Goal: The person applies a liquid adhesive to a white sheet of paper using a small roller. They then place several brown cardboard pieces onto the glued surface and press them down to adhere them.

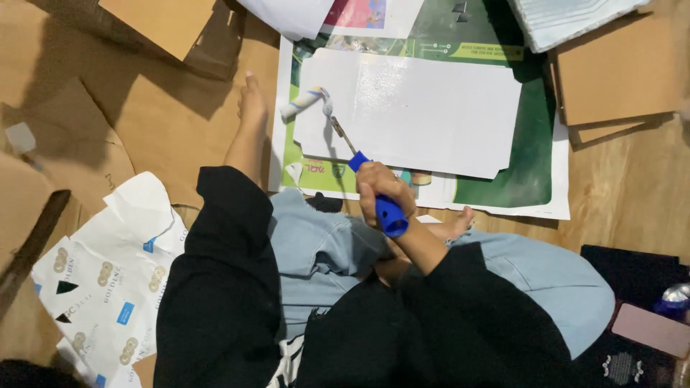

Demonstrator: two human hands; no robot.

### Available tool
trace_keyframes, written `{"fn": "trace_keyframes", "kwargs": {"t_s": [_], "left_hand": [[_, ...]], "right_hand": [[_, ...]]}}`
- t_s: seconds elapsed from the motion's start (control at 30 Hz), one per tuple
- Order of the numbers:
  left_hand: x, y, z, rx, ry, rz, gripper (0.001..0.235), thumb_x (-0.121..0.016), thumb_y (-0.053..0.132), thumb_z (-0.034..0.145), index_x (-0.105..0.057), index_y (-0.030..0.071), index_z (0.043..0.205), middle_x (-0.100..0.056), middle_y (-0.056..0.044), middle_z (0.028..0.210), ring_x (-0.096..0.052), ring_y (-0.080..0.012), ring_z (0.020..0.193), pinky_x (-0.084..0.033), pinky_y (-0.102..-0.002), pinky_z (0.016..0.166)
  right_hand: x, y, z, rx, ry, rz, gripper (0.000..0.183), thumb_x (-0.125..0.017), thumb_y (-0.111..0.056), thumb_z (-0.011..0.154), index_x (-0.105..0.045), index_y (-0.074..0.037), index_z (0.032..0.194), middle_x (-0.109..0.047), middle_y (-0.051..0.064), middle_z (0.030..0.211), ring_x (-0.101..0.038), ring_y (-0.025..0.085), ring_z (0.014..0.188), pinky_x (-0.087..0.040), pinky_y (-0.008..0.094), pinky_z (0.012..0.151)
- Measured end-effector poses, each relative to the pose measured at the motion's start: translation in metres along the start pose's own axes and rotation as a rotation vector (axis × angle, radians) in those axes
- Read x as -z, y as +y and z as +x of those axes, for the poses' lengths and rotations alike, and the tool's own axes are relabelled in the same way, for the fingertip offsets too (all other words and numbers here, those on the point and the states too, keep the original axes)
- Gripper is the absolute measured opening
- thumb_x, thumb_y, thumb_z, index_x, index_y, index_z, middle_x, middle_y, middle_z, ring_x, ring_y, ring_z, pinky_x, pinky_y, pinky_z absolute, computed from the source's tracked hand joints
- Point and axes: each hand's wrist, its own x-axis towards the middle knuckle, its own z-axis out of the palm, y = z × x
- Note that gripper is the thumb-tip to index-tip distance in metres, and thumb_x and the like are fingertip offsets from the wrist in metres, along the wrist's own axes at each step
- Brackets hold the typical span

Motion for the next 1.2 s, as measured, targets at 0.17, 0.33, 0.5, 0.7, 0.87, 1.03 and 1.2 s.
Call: {"fn": "trace_keyframes", "kwargs": {"t_s": [0.17,0.33,0.5,0.7,0.87,1.03,1.2], "left_hand": [[-0.006,-0.024,0.024,0.032,-0.120,-0.119,0.086,-0.015,0.072,0.086,-0.029,0.009,0.143,-0.031,-0.022,0.146,-0.030,-0.0397,0.135,-0.019,-0.048,0.113],[-0.010,-0.029,0.046,0.125,-0.294,-0.408,0.083,-0.015,0.072,0.088,-0.016,0.016,0.149,-0.017,-0.019,0.153,-0.031,-0.0386,0.135,-0.022,-0.054,0.110],[-0.030,-0.050,0.030,0.114,-0.244,-0.232,0.085,-0.011,0.069,0.088,-0.033,0.005,0.140,-0.048,-0.005,0.073,-0.047,-0.0130,0.047,-0.038,-0.021,0.040],[-0.015,0.006,-0.050,0.061,-0.261,-0.027,0.092,-0.006,0.069,0.087,-0.040,-0.002,0.134,-0.045,-0.015,0.096,-0.041,-0.0242,0.083,-0.031,-0.034,0.070],[-0.023,-0.009,-0.035,-0.077,-0.317,0.180,0.093,0.003,0.064,0.090,-0.036,-0.008,0.134,-0.041,-0.029,0.136,-0.034,-0.0394,0.132,-0.024,-0.050,0.109],[-0.027,-0.004,-0.027,-0.131,-0.311,0.215,0.089,0.002,0.062,0.092,-0.032,-0.008,0.137,-0.041,-0.032,0.133,-0.036,-0.0422,0.130,-0.030,-0.053,0.105],[-0.021,0.001,-0.031,-0.201,-0.289,0.328,0.088,0.002,0.062,0.092,-0.037,-0.004,0.134,-0.049,-0.031,0.124,-0.045,-0.0433,0.123,-0.037,-0.054,0.099]], "right_hand": [[-0.013,-0.013,-0.001,0.016,0.091,-0.124,0.012,-0.062,0.011,0.078,-0.055,0.003,0.073,-0.061,0.019,0.060,-0.053,0.031,0.043,-0.049,0.040,0.047],[-0.007,0.037,-0.039,-0.015,0.183,-0.217,0.018,-0.060,0.014,0.076,-0.053,0.006,0.062,-0.057,0.023,0.051,-0.058,0.034,0.041,-0.048,0.042,0.039],[-0.020,0.013,0.017,0.037,0.120,-0.151,0.018,-0.058,0.014,0.081,-0.049,0.002,0.071,-0.056,0.017,0.055,-0.049,0.026,0.040,-0.047,0.038,0.046],[-0.013,0.037,0.005,0.021,0.053,-0.210,0.017,-0.060,0.013,0.081,-0.049,0.003,0.071,-0.058,0.017,0.056,-0.054,0.029,0.043,-0.049,0.039,0.049],[-0.021,0.032,0.029,0.043,0.094,-0.190,0.018,-0.058,0.013,0.083,-0.047,0.002,0.073,-0.056,0.015,0.057,-0.051,0.025,0.044,-0.049,0.039,0.051],[-0.014,0.030,0.018,-0.143,0.114,-0.485,0.012,-0.062,0.000,0.086,-0.052,-0.002,0.079,-0.062,0.009,0.064,-0.063,0.023,0.055,-0.049,0.036,0.058],[-0.012,0.067,0.035,0.021,0.115,-0.259,0.018,-0.057,0.008,0.087,-0.046,-0.002,0.077,-0.056,0.010,0.060,-0.053,0.023,0.048,-0.050,0.038,0.058]]}}
